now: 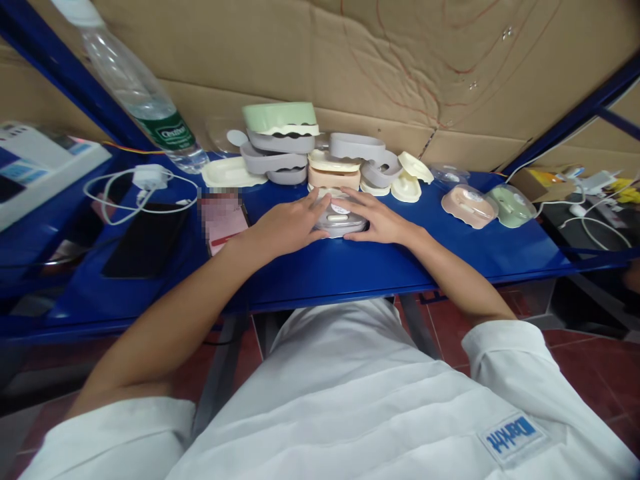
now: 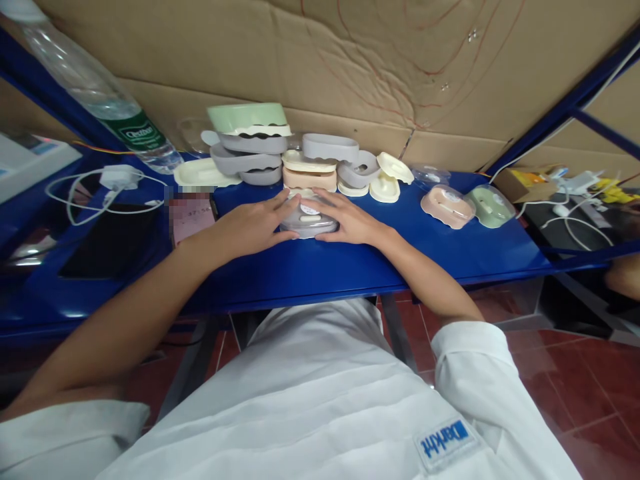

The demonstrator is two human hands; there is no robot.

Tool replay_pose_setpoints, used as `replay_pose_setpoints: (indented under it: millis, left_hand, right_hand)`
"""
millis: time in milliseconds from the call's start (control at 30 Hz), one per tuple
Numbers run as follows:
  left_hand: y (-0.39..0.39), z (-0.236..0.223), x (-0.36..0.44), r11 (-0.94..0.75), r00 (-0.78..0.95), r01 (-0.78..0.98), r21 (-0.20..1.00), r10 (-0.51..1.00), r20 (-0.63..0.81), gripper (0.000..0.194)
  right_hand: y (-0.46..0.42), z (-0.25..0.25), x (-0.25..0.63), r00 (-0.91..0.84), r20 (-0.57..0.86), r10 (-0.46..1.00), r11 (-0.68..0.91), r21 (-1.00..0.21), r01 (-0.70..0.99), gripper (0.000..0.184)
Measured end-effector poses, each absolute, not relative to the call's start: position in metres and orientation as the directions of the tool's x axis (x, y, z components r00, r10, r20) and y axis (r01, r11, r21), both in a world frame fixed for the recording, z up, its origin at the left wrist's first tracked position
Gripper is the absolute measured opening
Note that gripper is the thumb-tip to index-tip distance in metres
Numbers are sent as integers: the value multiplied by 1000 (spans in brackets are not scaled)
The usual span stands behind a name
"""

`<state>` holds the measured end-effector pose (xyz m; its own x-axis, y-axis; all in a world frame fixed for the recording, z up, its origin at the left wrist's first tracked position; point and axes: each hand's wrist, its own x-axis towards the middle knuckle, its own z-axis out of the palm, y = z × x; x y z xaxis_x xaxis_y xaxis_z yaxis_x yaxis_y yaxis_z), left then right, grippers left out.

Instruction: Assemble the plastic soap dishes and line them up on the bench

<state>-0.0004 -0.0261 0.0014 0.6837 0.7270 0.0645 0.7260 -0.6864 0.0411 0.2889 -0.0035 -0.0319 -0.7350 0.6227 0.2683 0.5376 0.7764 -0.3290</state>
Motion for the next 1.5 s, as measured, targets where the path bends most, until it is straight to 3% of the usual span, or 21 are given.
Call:
replay_pose_setpoints:
  millis: [267,367,433,500,600,700,833,1067,1167,1267,1333,1400,1500]
  left_hand:
    - [-15,-1,-6,-684,689,691,234,721,75,82]
    - [-13,-4,-6,-679,708,662,317,706,34,97]
    - [-13,-6,-5,-679,720,654,335,694,2,110]
    - [-12,-8,-4,-698,735,647,306,678,-7,111]
    - [-9,-13,-3,-730,756,642,234,654,-32,88]
    - [-5,-19,-3,-751,769,633,189,637,-42,70]
    - [-4,-24,-2,-759,770,630,162,638,-7,69]
    - [-5,-26,-2,-767,775,622,160,631,11,69]
    - [-5,-26,-2,-768,776,622,152,631,10,68]
    - [-6,-27,-2,-768,776,622,152,631,16,67]
    - [-6,-26,-1,-770,777,620,150,629,20,66]
    - [-7,-25,-1,-772,778,618,151,628,24,65]
    - [-8,-23,-1,-772,778,617,150,628,27,63]
  right_hand:
    - [-1,-33,289,-718,251,649,753,-342,562,93]
    - [-13,-27,294,-701,245,670,738,-322,593,92]
    - [-34,-21,303,-670,234,704,708,-298,640,89]
    - [-68,-17,317,-612,228,758,653,-271,708,86]
    - [-130,-18,352,-454,249,855,509,-247,824,81]
    - [-183,-26,401,-176,314,933,261,-250,933,79]
    - [-208,-39,470,87,400,912,-11,-189,982,85]
    - [-182,-32,512,301,469,830,-317,-48,947,91]
    - [-162,-8,480,164,510,844,-163,-47,986,88]
    - [-117,16,431,-140,476,868,188,-54,981,69]
    - [-72,22,400,-317,369,874,363,-60,930,60]
    - [-26,18,374,-397,314,862,434,-55,899,59]
    - [24,-2,350,-376,281,883,404,-47,914,62]
